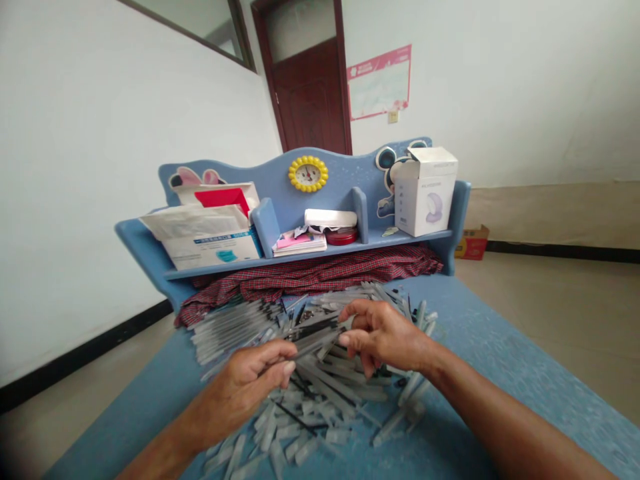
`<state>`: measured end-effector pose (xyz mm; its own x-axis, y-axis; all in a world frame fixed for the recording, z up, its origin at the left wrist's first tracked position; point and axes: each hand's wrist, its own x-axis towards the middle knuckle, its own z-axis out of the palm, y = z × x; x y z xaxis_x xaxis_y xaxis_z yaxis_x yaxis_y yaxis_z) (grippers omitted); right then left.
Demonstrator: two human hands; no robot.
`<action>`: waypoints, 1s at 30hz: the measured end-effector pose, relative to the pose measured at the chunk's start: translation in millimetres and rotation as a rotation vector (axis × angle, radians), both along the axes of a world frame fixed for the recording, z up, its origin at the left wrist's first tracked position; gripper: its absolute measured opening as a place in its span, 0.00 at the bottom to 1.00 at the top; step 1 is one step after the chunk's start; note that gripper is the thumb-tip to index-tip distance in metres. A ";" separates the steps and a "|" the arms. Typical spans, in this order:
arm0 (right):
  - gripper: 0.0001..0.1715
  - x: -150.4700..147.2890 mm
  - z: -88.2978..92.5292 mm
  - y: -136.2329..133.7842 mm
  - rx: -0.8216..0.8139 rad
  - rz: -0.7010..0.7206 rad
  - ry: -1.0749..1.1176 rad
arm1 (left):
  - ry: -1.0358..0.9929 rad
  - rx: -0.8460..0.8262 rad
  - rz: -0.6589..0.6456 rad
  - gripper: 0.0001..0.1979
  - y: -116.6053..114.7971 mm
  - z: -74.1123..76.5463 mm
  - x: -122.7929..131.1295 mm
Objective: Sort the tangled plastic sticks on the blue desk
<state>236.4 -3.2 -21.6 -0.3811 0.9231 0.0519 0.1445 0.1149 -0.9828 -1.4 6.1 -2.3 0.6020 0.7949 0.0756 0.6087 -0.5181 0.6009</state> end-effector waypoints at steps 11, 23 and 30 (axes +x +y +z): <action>0.21 -1.6 -1.1 2.1 -0.016 -0.005 0.048 | -0.023 -0.013 0.027 0.11 1.4 0.2 1.6; 0.20 -2.4 -2.4 4.5 -0.046 -0.021 -0.001 | -0.022 -0.062 0.057 0.10 0.0 0.5 5.6; 0.18 1.3 -1.0 3.4 -0.087 0.067 0.093 | -0.098 -0.281 0.004 0.11 0.1 1.7 5.6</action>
